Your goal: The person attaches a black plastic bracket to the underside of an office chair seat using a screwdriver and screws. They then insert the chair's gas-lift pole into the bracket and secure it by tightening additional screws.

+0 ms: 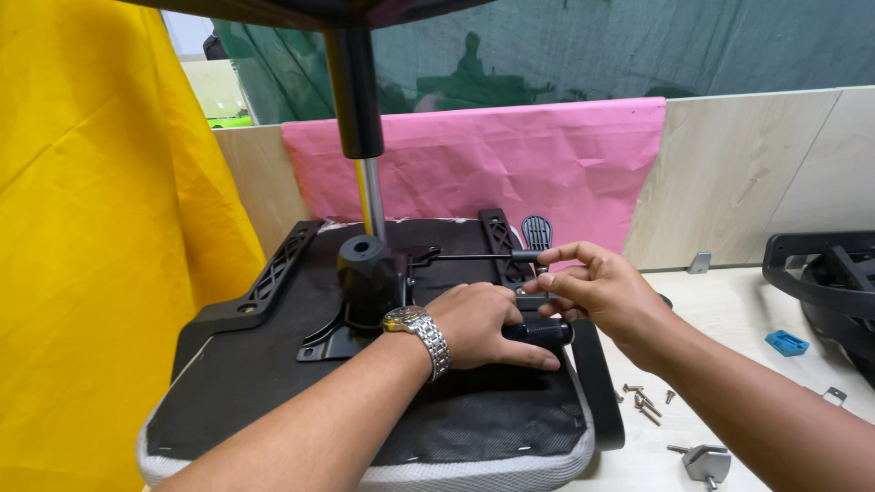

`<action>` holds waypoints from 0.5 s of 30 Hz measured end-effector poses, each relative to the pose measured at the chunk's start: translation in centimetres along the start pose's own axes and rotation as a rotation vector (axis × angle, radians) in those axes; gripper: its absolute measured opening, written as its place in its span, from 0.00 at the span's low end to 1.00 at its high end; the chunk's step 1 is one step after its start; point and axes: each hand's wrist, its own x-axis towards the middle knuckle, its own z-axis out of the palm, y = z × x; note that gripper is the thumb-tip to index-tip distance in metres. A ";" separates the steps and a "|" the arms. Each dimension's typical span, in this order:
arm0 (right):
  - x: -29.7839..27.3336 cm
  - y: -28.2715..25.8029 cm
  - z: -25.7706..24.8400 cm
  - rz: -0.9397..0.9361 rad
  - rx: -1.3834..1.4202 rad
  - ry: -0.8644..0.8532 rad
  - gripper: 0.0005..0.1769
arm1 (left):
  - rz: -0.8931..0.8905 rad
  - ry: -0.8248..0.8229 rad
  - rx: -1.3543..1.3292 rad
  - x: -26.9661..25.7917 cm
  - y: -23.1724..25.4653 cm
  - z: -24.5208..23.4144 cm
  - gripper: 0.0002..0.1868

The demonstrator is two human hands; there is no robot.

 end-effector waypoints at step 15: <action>2.9 13.4 -15.0 0.512 -0.530 0.003 0.10 | 0.045 -0.220 0.255 14.6 8.1 5.7 0.23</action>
